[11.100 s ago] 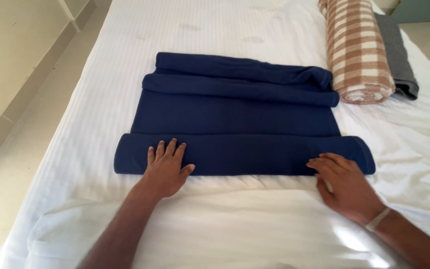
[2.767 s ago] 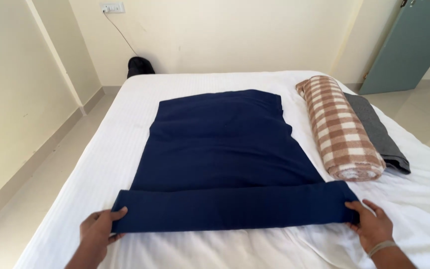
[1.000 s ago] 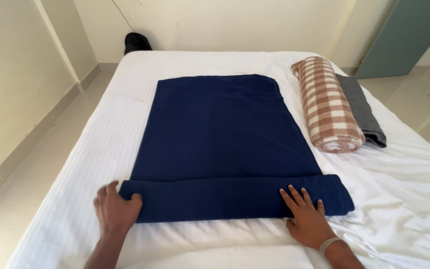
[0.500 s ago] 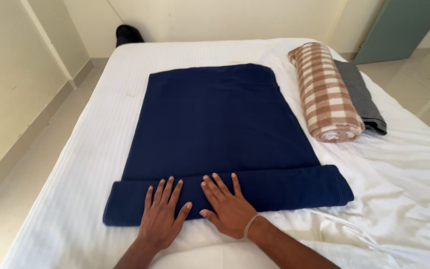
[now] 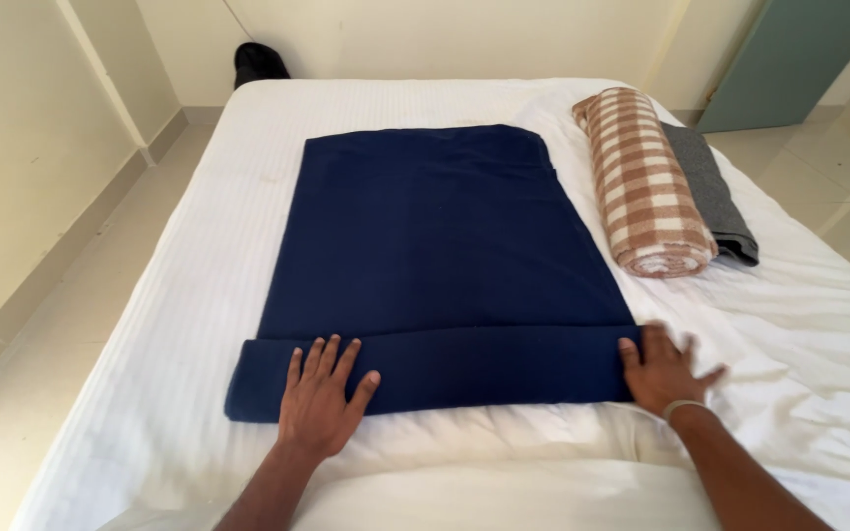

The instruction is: The person unfolds a dark blue towel on a white bed sheet and proceeds to roll it tightly from the bottom edge upwards. The person smooths the fabric with their hands during the rolling process and finishes by lifting the rolled towel off the bed.

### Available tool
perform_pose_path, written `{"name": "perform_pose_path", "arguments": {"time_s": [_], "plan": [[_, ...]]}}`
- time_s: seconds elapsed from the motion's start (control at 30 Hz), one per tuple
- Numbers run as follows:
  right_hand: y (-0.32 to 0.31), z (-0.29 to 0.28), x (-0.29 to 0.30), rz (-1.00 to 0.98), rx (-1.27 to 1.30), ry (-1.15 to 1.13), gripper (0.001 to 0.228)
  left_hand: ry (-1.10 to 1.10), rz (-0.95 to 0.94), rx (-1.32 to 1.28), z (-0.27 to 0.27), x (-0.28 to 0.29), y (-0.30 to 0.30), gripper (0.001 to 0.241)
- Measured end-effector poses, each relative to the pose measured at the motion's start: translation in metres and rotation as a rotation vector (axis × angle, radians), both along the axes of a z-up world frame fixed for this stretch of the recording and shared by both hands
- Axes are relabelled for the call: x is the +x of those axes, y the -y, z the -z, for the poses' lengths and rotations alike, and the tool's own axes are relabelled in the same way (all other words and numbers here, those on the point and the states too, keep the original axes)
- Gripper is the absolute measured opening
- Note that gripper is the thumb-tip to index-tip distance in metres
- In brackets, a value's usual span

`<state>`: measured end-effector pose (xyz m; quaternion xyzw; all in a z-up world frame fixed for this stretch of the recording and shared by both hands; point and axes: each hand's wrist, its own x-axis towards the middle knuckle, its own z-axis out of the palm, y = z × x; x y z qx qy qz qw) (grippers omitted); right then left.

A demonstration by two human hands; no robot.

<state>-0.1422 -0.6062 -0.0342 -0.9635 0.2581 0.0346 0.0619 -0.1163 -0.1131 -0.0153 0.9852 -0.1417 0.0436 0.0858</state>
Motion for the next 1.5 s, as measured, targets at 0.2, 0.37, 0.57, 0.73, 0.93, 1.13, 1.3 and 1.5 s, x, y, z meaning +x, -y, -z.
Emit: {"name": "perform_pose_path", "arguments": {"time_s": [0.2, 0.37, 0.57, 0.73, 0.93, 1.13, 1.3, 1.5], "plan": [[0.021, 0.039, 0.001, 0.073, -0.069, 0.241, 0.077, -0.062, -0.199, -0.064, -0.006, 0.016, -0.021, 0.067], [-0.082, -0.041, -0.035, -0.526, -0.005, -0.064, 0.110, -0.091, -0.159, -0.128, -0.027, 0.010, -0.014, 0.053], [-0.102, -0.061, -0.023, -0.429, 0.017, -0.205, 0.105, -0.320, -0.098, 0.091, -0.062, -0.003, -0.006, 0.086], [-0.091, -0.031, -0.011, -0.470, -0.123, -0.075, 0.102, -0.358, -0.027, 0.332, -0.046, -0.004, -0.003, 0.105], [-0.088, -0.035, -0.015, -0.500, -0.133, -0.024, 0.098, -0.173, 0.011, 0.341, 0.001, 0.018, -0.011, 0.090], [-0.075, -0.036, -0.041, -0.535, -0.039, -0.086, 0.087, -0.264, 0.091, 0.255, -0.013, 0.003, -0.030, 0.082], [-0.070, -0.033, -0.059, -0.540, 0.071, -0.050, 0.086, -0.488, 0.085, 0.241, -0.036, -0.015, -0.032, 0.083], [-0.085, -0.060, -0.049, -0.411, 0.134, 0.045, 0.067, -0.406, -0.014, 0.106, -0.049, -0.004, -0.028, 0.070]]}}
